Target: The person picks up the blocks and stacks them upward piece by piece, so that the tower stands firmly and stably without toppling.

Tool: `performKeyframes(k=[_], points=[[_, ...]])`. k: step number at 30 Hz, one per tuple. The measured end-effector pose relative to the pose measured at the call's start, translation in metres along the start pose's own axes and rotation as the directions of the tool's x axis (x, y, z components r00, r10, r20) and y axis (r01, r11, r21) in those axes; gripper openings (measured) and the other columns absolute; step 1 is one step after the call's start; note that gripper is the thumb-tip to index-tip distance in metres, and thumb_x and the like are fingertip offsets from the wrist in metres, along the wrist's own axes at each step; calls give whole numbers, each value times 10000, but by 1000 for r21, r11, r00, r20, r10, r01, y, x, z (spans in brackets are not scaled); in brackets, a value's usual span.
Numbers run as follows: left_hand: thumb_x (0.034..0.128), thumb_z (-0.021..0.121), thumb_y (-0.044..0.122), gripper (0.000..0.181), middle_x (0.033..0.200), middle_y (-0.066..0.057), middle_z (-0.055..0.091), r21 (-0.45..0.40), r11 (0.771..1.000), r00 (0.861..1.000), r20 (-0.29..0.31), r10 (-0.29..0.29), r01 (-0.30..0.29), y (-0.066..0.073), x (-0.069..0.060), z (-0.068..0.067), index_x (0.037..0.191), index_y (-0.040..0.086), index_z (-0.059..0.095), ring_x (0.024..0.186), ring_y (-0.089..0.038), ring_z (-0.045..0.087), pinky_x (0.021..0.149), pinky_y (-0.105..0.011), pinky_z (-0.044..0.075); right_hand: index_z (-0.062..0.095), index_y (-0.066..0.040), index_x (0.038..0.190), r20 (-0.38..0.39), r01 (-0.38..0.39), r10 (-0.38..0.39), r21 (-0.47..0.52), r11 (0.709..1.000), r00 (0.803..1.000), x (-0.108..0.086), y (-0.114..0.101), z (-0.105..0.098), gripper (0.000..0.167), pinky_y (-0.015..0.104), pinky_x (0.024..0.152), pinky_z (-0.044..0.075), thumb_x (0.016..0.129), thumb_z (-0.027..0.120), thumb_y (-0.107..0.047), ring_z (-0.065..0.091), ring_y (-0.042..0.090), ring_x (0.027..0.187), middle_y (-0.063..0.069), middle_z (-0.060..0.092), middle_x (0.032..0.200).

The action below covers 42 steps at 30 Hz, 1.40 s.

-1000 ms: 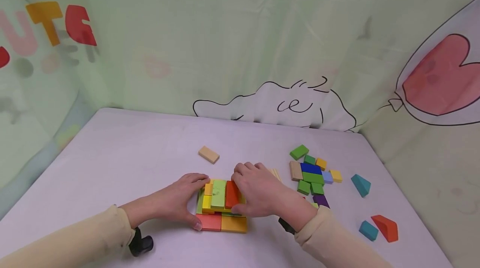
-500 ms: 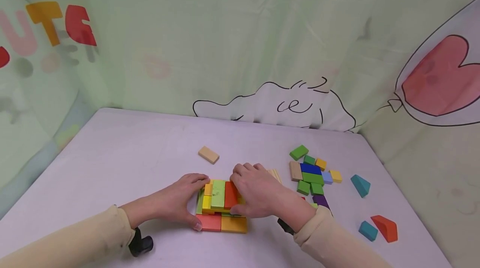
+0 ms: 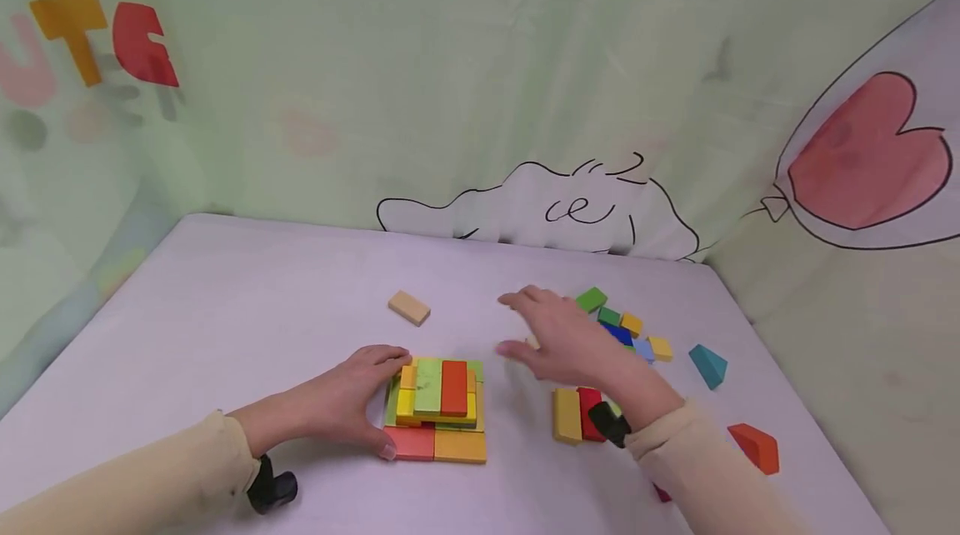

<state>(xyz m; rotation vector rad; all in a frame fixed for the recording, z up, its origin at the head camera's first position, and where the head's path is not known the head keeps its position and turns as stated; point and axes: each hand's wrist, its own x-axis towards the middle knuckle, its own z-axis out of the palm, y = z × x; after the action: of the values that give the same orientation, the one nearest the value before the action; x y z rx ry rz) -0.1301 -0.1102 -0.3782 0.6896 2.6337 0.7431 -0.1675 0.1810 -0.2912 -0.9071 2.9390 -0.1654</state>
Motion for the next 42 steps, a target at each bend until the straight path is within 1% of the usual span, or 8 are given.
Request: performKeyframes(k=[5,9,14,18,25,30,34,42], points=[[701,934,436,1062,1610,-115,385,-9,1000,1000,4,-2,2,-1,0,0,1539,36,420,1508,-334,320,1225,-513,350,661,-19,1262,54,-77,75,34,996,996,-17,52,11,368,474,882,609,924,751,-132,665,318,1056,145,685,1197],[696,937,439,1069,1615,-108,381,-17,1000,1000,9,-9,10,0,0,1,1543,44,418,1510,-330,317,1224,-514,352,720,-85,1171,178,-125,114,56,991,977,-37,69,32,378,382,826,616,859,829,-269,630,223,1005,60,685,1131],[692,939,442,1076,1613,-108,384,-15,1000,1000,0,-9,9,-1,-1,1,1543,41,417,1509,-330,319,1223,-508,356,721,-169,1168,182,-120,120,-10,993,976,-56,64,47,641,469,880,601,696,879,-572,597,267,1103,74,649,1208],[694,938,439,1072,1612,-107,384,-18,1000,1000,0,-7,7,-1,-1,0,1542,41,417,1507,-328,318,1224,-508,354,697,-173,1178,150,-117,123,-49,992,981,-62,59,54,711,557,925,566,658,873,-627,567,296,1148,66,635,1215],[689,942,439,1074,1612,-105,386,-17,1000,1000,5,-16,16,1,-2,-1,1541,46,421,1508,-329,318,1221,-515,356,694,-168,1129,96,-103,117,-137,985,988,-63,48,63,773,555,940,528,639,792,-757,558,245,1090,26,647,1143],[685,941,446,1078,1618,-96,379,-18,999,1000,12,-28,28,1,-2,-1,1545,59,420,1510,-317,314,1220,-517,358,670,-258,1222,152,-94,105,-80,992,983,-60,46,59,579,583,973,508,726,898,-449,582,258,1144,-30,676,1174],[691,937,448,1074,1619,-91,376,-11,999,999,15,-35,35,0,-1,0,1547,62,417,1510,-311,313,1221,-513,358,695,-250,1161,170,-38,45,-42,998,984,-57,47,59,399,517,910,527,807,865,-180,597,232,1078,-68,714,1118],[709,924,456,1065,1625,-94,369,4,1000,999,20,-29,29,-1,0,-1,1555,65,406,1512,-313,310,1225,-518,349,746,-223,1080,189,-96,97,-13,995,977,-53,50,60,318,457,908,547,798,865,-139,603,163,1016,-105,724,1031]])
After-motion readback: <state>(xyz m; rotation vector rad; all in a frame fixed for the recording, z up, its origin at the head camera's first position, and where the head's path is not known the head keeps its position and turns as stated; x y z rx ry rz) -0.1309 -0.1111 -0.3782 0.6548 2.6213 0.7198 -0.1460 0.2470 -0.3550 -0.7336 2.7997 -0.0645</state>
